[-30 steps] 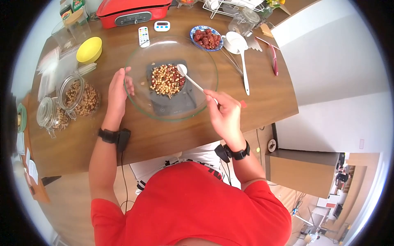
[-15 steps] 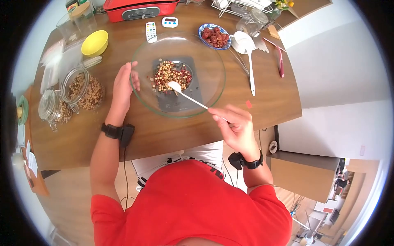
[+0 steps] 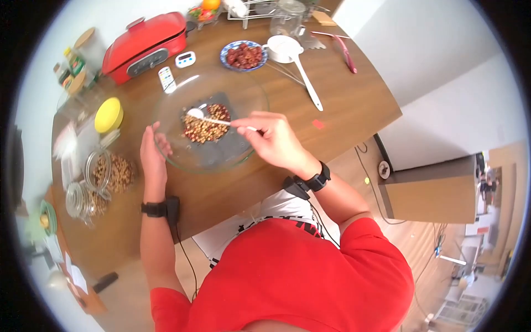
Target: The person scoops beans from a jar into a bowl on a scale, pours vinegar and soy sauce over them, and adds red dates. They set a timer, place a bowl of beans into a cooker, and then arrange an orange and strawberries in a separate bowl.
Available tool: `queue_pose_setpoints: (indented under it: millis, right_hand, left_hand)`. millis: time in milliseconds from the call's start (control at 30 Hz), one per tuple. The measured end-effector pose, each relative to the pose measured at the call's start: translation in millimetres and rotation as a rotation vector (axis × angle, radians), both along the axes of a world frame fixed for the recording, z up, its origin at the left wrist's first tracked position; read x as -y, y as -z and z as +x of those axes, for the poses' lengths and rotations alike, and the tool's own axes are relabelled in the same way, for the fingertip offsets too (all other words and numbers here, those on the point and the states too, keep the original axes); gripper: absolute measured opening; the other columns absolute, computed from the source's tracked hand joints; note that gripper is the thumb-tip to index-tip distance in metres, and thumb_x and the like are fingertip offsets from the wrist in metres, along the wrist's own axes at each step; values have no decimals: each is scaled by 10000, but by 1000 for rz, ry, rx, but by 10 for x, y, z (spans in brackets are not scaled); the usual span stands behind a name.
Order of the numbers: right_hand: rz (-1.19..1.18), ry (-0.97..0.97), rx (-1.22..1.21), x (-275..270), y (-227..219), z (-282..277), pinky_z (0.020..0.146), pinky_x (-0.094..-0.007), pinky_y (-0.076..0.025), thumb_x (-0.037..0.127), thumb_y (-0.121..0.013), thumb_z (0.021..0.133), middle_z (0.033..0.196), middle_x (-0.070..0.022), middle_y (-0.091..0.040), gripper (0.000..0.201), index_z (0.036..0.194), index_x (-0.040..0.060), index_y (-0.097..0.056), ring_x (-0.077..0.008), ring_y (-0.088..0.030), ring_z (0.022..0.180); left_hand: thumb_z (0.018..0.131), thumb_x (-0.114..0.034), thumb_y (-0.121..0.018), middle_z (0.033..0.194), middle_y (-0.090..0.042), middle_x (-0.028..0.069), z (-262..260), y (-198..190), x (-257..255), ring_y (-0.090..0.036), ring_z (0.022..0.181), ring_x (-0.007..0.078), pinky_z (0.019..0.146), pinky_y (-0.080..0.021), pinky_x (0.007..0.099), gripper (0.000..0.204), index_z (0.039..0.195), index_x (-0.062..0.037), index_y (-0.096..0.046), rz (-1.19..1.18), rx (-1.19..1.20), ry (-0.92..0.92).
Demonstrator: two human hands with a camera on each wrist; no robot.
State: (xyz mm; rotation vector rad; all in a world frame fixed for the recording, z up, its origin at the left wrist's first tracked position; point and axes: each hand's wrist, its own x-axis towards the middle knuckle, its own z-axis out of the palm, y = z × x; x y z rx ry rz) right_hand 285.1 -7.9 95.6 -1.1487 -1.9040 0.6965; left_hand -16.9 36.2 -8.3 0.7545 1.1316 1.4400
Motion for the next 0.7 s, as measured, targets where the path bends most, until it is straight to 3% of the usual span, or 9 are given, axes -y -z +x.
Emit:
queue_pose_setpoints:
  millis: [133, 267, 400, 533, 600, 633, 700]
  right_hand:
    - [38, -104, 23, 213, -153, 76, 614, -335, -472, -32, -633, 925, 774, -110, -653, 200, 1082, 3, -753, -216, -596, 651]
    - [58, -185, -7, 338, 17, 171, 581, -355, -479, -58, -635, 895, 777, -111, -655, 232, 1085, 3, -753, -246, -617, 647]
    - [106, -48, 64, 307, 36, 207, 575, -370, -494, -68, -652, 866, 784, -128, -658, 246, 1078, 1, -757, -267, -640, 651]
    - [133, -102, -32, 296, 29, 120, 570, -373, -491, -63, -661, 860, 771, -129, -648, 231, 1061, -5, -760, -269, -634, 644]
    - [130, -21, 85, 265, 32, 115, 571, -377, -490, -51, -673, 857, 767, -128, -641, 220, 1053, -7, -761, -270, -630, 643]
    - [179, -25, 50, 244, 75, 125, 563, -342, -444, -72, -658, 877, 761, -117, -628, 244, 1086, 2, -760, -223, -573, 638]
    - [172, -40, 56, 234, 87, 131, 568, -339, -451, -74, -659, 872, 767, -117, -633, 249, 1086, 2, -761, -223, -581, 645]
  left_hand:
    - [1096, -415, -469, 764, -523, -11, 18, -30, 5, -521, 643, 96, 583, -429, 262, 483, 1345, -10, -554, -11, -16, 0]
    - [1087, -454, -474, 759, -504, -30, 30, -38, 1, -493, 665, 91, 593, -388, 253, 522, 1356, -10, -535, -12, -13, 26]
    - [1089, -455, -467, 753, -502, -25, 35, -61, 7, -494, 662, 96, 595, -387, 256, 528, 1360, -6, -523, 0, -28, 29]
    - [1090, -444, -470, 759, -509, -20, 28, -23, -2, -502, 664, 102, 601, -403, 263, 517, 1358, -4, -517, -1, -17, 13]
    - [1094, -434, -468, 764, -514, -11, 47, -38, 2, -511, 661, 104, 594, -422, 265, 504, 1348, -4, -529, -14, -18, 1]
    - [1097, -425, -466, 769, -520, -1, 32, -42, 7, -519, 657, 106, 587, -440, 267, 491, 1337, -4, -541, -15, 0, -2]
    - [1096, -424, -469, 772, -521, -2, 4, -8, 2, -518, 656, 107, 588, -442, 267, 491, 1339, -3, -539, -10, -4, -5]
